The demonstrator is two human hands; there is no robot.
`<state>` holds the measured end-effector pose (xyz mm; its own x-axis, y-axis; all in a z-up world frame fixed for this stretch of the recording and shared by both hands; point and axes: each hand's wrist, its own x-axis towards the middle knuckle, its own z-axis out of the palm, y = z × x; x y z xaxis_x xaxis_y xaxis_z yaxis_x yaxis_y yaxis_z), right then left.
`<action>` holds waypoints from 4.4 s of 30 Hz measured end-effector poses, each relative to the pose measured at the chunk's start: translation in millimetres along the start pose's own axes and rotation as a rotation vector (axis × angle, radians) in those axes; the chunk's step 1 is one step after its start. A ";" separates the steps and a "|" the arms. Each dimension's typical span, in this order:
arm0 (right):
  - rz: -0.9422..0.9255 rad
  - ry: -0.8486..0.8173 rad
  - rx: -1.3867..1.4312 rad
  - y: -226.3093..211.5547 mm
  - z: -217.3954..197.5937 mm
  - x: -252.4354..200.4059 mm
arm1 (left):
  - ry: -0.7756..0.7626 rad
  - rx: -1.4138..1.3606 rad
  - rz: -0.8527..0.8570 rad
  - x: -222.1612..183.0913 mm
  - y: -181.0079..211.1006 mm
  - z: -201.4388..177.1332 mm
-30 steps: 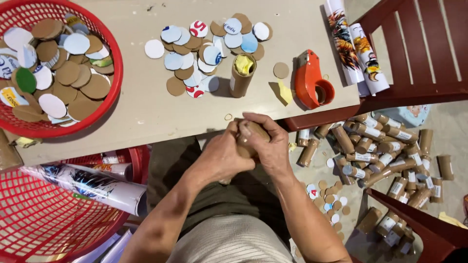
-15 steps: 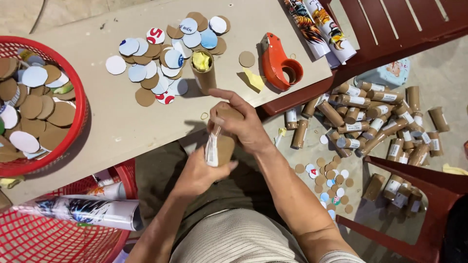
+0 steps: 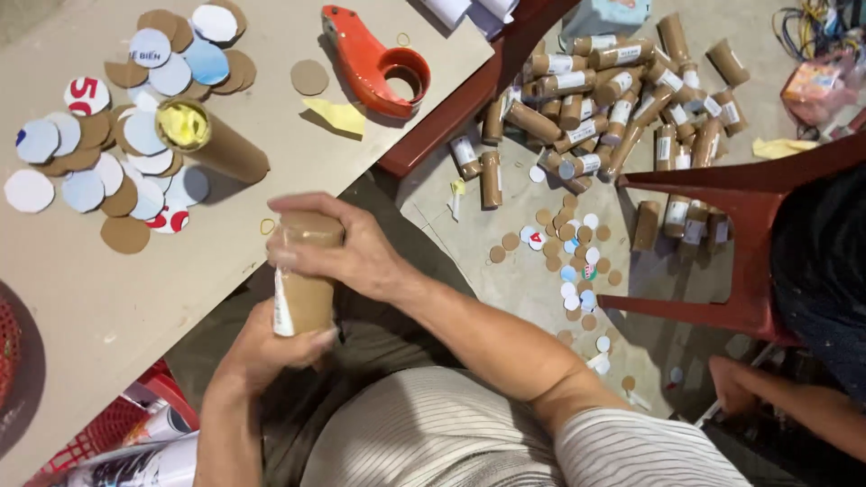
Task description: Assembling and capping cardboard tubes with cardboard discs and rubber bands.
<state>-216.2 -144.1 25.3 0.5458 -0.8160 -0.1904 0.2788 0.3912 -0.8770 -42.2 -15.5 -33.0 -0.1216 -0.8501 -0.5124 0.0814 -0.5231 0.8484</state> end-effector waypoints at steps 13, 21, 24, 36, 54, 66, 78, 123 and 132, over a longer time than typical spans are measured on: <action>0.437 0.811 -0.343 47.1 -330.8 -78.2 | 0.008 -0.411 0.041 -2.1 -19.4 -7.7; 0.637 1.272 -0.096 168.4 -417.7 -131.4 | 0.282 -0.365 -0.195 -23.1 -52.6 -14.0; 0.620 1.313 -0.018 172.9 -425.6 -132.8 | 0.333 -0.404 -0.169 -22.1 -66.8 -22.4; 0.457 1.126 -0.496 113.2 -439.3 -86.2 | 0.478 -0.396 0.005 -10.5 -33.4 -11.4; -0.379 -0.018 -1.240 14.8 -0.1 113.9 | 0.975 0.155 0.236 -16.7 10.7 -64.1; -0.107 -0.147 -0.991 99.7 9.2 128.7 | 0.999 1.007 0.132 44.1 12.4 -152.5; -0.159 -0.212 -1.028 97.8 40.5 102.9 | 1.046 0.682 0.065 -4.5 31.5 -123.4; -0.129 0.327 -1.752 -14.6 -88.5 132.1 | 0.877 -0.036 0.360 -50.3 26.3 -17.5; -0.185 0.256 -1.853 -1.2 -140.6 139.9 | 0.592 0.147 0.372 -72.6 13.1 20.8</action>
<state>-251.3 -318.5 -62.3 0.4485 -0.8923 0.0507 -0.8781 -0.4505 -0.1610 -52.9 40.7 18.1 0.4496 -0.8827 -0.1366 -0.1259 -0.2141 0.9687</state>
